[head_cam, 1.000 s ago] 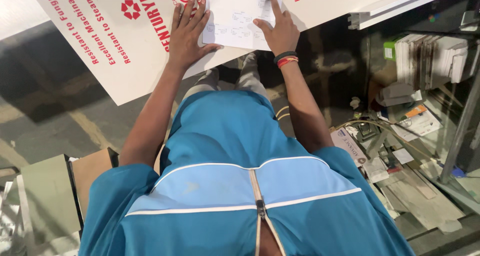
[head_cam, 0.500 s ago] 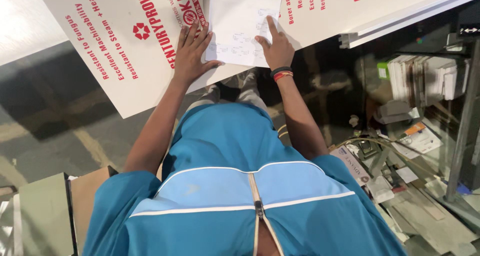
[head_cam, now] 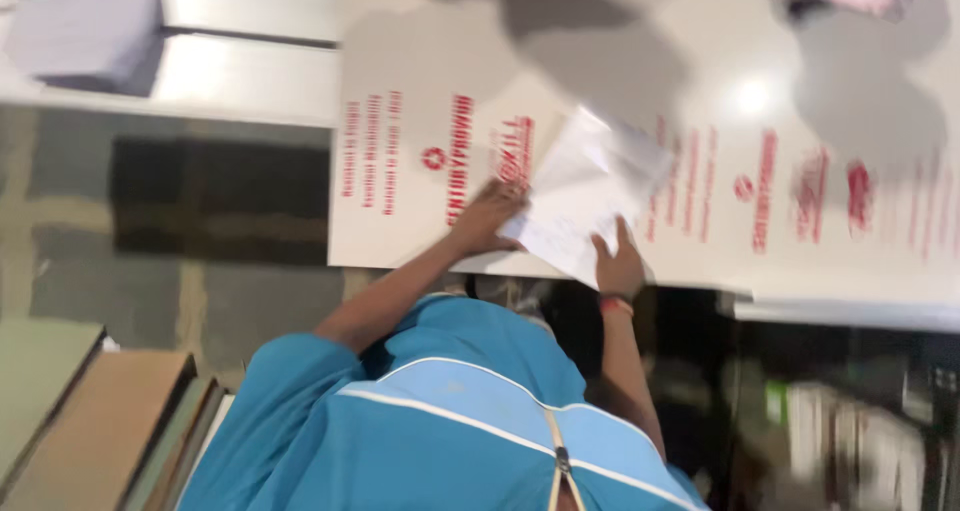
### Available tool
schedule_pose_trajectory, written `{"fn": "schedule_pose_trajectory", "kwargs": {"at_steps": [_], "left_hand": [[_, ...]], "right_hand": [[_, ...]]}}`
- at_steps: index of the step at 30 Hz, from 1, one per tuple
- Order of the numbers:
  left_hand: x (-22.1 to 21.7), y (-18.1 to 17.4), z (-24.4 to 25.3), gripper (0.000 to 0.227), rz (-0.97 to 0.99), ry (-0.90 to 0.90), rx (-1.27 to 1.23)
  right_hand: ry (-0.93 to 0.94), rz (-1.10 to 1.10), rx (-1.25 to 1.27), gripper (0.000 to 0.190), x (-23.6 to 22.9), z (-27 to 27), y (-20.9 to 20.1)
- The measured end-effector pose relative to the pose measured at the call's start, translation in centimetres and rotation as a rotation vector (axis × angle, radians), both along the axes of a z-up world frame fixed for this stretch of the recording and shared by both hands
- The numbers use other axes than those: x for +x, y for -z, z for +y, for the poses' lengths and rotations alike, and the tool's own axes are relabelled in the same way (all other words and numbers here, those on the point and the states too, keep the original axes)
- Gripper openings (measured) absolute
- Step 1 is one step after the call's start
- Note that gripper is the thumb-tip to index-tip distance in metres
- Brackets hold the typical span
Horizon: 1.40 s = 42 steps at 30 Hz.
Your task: The person aligns a printed paper on a large white sheet, repeatedly adjusting its position. Another person writes on the sheet while the person holds the paper in place. The person then removes the sheet from the table.
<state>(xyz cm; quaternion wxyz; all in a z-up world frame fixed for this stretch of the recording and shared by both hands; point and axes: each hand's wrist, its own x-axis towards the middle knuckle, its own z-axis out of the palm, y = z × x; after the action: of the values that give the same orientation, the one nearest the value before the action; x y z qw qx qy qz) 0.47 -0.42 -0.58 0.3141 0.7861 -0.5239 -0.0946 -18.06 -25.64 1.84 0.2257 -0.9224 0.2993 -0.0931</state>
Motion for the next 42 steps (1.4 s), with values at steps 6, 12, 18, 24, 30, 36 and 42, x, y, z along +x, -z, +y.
{"fn": "schedule_pose_trajectory", "kwargs": {"at_steps": [6,12,18,24,30,36,42], "left_hand": [[-0.4,0.2,0.3,0.094,-0.125,-0.035,0.006],[-0.7,-0.6,0.5,0.098,-0.140,-0.043,0.029],[-0.5,-0.4,0.5,0.097,-0.152,-0.049,0.040],[-0.4,0.0,0.5,0.099,-0.151,-0.033,0.015],[-0.3,0.4,0.8,0.097,-0.097,-0.021,0.027],[-0.5,-0.3,1.0,0.096,-0.115,-0.023,0.026],[-0.6,-0.6,0.8,0.096,-0.098,-0.026,0.058]], "right_hand": [[0.114,0.203,0.003,0.064,0.3,0.9,-0.9],[0.084,0.094,-0.037,0.061,0.5,1.2,-1.3],[0.159,0.213,-0.001,0.060,0.8,0.9,-1.2],[0.155,0.181,-0.048,0.053,0.9,0.9,-1.4],[0.143,0.147,-0.035,0.048,0.5,0.9,-0.7],[0.102,0.089,-0.052,0.048,0.4,1.0,-1.0],[0.130,0.138,-0.033,0.047,0.6,1.1,-1.1]]}}
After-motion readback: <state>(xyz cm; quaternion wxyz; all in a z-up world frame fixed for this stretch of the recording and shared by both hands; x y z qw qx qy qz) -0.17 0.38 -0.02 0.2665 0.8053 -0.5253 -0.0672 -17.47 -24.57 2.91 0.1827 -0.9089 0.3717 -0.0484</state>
